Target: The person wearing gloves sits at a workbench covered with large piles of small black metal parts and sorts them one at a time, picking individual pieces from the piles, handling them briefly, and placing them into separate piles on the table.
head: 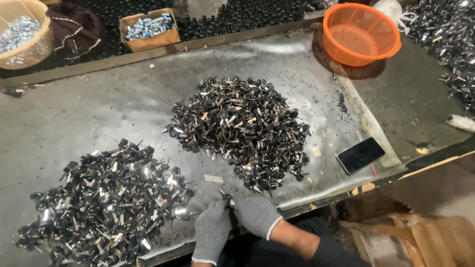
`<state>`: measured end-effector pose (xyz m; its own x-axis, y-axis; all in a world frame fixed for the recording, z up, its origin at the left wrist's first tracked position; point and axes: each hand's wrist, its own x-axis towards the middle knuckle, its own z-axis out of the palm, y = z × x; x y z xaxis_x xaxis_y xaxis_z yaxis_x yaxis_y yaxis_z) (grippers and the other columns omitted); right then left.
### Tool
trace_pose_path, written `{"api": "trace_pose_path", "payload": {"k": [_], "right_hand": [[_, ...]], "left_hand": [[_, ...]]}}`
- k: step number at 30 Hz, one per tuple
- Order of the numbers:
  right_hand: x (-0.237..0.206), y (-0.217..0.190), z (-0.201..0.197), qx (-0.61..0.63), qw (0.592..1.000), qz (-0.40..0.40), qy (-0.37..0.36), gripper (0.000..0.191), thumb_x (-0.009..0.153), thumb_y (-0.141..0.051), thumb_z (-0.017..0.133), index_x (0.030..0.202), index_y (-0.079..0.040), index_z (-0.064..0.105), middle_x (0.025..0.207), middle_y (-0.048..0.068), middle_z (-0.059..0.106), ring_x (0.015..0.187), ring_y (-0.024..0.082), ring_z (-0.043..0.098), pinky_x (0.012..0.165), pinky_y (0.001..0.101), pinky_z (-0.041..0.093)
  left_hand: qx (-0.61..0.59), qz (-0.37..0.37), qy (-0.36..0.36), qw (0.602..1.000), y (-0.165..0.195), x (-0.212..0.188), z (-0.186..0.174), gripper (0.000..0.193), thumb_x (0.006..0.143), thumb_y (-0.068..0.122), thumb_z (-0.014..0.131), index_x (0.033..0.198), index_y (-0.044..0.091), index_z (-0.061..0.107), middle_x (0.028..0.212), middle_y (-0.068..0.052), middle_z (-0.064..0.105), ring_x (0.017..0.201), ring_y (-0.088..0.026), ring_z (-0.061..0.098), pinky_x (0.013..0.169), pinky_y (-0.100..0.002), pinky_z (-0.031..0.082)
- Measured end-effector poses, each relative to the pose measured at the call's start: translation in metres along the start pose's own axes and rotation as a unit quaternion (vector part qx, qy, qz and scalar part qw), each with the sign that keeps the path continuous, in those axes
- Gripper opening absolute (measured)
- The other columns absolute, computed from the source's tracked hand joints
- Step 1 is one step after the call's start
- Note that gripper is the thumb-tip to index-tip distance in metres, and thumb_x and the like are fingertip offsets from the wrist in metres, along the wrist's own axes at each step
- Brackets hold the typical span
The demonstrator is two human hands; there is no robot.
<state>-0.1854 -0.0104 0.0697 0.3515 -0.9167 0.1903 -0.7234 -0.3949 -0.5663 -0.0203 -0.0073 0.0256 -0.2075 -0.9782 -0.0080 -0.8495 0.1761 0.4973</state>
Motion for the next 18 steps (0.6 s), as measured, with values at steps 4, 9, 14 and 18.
{"api": "trace_pose_path", "payload": {"k": [4,9,14,18], "right_hand": [[-0.012,0.006,0.008,-0.043,0.998,0.020,-0.044,0.043,0.091,-0.019,0.061,0.133,-0.007,0.059,0.098,0.019,0.070,0.075,0.037,0.073,0.062,0.0478,0.057],[-0.016,0.017,0.027,-0.102,0.973,0.112,-0.175,0.031,0.097,-0.022,0.060,0.121,-0.004,0.058,0.100,0.018,0.069,0.070,0.033,0.073,0.057,0.0459,0.058],[-0.001,0.018,0.021,-0.096,0.975,0.102,-0.174,0.027,0.096,-0.015,0.057,0.118,-0.002,0.060,0.089,0.020,0.073,0.077,0.036,0.074,0.066,0.0475,0.059],[0.007,0.015,0.002,-0.008,0.967,0.125,-0.224,0.033,0.094,-0.026,0.062,0.116,-0.002,0.060,0.087,0.022,0.073,0.083,0.041,0.071,0.072,0.0545,0.055]], "left_hand": [[-0.027,0.022,0.024,0.999,-0.004,-0.003,0.000,0.020,0.083,0.007,0.064,0.102,0.008,0.071,0.085,-0.011,0.069,0.075,-0.031,0.071,0.066,-0.044,0.055],[-0.042,0.052,0.060,0.996,-0.004,-0.003,0.003,0.018,0.084,0.007,0.063,0.101,0.006,0.070,0.089,-0.013,0.071,0.078,-0.034,0.070,0.068,-0.045,0.055],[-0.003,0.034,0.006,0.999,-0.004,-0.001,0.002,0.015,0.088,0.013,0.065,0.101,0.006,0.070,0.087,-0.014,0.070,0.077,-0.034,0.070,0.070,-0.046,0.055],[-0.030,0.042,0.045,0.998,-0.005,-0.003,0.004,0.016,0.086,0.012,0.066,0.101,0.006,0.070,0.089,-0.014,0.070,0.077,-0.034,0.070,0.069,-0.046,0.055]]}}
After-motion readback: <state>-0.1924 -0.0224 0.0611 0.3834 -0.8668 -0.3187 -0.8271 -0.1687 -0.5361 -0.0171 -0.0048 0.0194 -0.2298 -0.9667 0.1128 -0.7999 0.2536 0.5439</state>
